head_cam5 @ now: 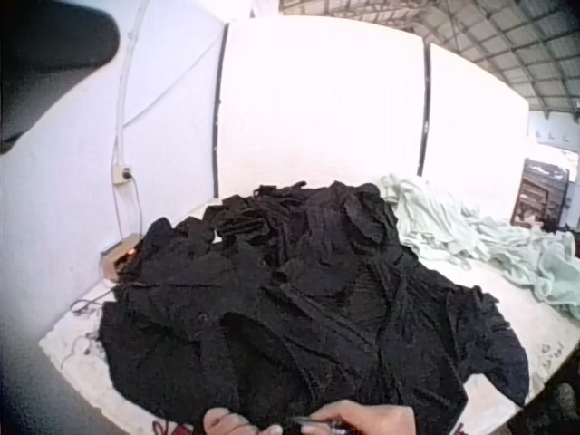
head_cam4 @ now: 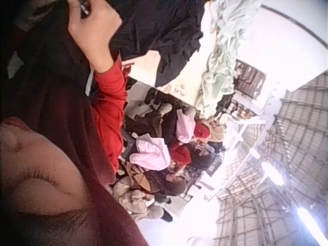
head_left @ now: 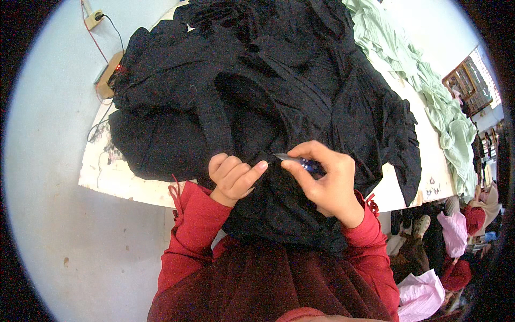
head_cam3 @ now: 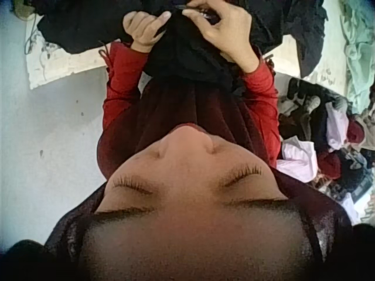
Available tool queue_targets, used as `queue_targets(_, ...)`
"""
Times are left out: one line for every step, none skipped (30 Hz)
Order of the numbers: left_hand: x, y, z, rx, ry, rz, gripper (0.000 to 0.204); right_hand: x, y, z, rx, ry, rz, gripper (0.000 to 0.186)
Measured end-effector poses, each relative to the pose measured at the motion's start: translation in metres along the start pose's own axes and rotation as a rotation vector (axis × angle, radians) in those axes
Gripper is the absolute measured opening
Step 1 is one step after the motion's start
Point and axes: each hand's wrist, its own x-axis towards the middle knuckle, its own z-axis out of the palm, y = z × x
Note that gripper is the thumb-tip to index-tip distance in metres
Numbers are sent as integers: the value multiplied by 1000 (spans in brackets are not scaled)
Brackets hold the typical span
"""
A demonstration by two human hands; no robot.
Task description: The person uses a small blue utility knife to cut a black pleated garment laid on a white table. They repeatedly lift and reposition sections of the fabric to make precise cuts along the pleats.
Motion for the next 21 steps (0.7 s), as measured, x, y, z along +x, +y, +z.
queue_targets(0, 0, -1, -6, -22, -5, 24, 2, 2, 0, 82, 31, 18, 15)
queue_targets(1, -1, -3, -12, -44, -11, 25, 4, 7, -5, 135, 8, 25, 25)
queue_targets(2, -1, -4, -16, -65, -13, 26, 12, 11, -8, 171, -2, -111, 32)
queue_targets(4, 0, -4, -3, -73, -21, 27, 20, 13, -8, 207, -13, -247, 39)
queue_targets(6, 2, -3, 11, -80, -30, 28, 22, 15, -6, 210, -113, -252, 49)
queue_targets(10, 3, -1, 16, -89, -32, 29, 22, 24, 4, 220, -94, -312, 41)
queue_targets(8, 6, -3, 44, -140, -94, 25, 22, 35, 11, 226, -160, -305, 34)
queue_targets(10, 5, -4, 18, -111, -141, 24, 23, 41, 14, 232, -226, -298, 27)
queue_targets(15, 4, -3, -10, -76, -188, 23, 27, 40, 15, 250, -216, -282, 20)
queue_targets(21, 3, -4, -40, -42, -235, 22, 30, 41, 16, 287, -209, -272, 19)
queue_targets(29, 3, -10, -140, -61, -313, 19, 32, 44, 17, 325, -202, -263, 19)
queue_targets(36, -1, -14, -210, -18, -390, 16, 34, 46, 18, 364, -192, -252, 18)
queue_targets(42, -9, -21, -232, -9, -445, 14, 34, 46, 20, 446, -173, -216, 14)
queue_targets(43, -21, -21, -278, 118, -502, 13, 37, 47, 20, 456, -148, -185, 11)
queue_targets(51, -27, -29, -216, 216, -668, 10, 39, 48, 20, 469, -125, -151, 8)
queue_targets(53, -38, -35, -338, 355, -921, 6, 40, 49, 20, 481, -100, -118, 6)
queue_targets(46, -55, -39, -398, 464, -993, 4, 41, 52, 21, 575, -99, -65, 5)
queue_targets(30, -69, -47, -454, 434, -1120, 23, 40, 52, 19, 600, -100, -31, 6)
queue_targets(22, -73, -49, -492, 404, -1186, 25, 40, 51, 18, 624, -97, 1, 7)
queue_targets(16, -72, -51, -531, 372, -1251, 28, 40, 50, 17, 649, -94, 34, 8)
queue_targets(17, -61, -50, -721, 299, -1364, 35, 39, 51, 20, 710, -93, 23, 11)
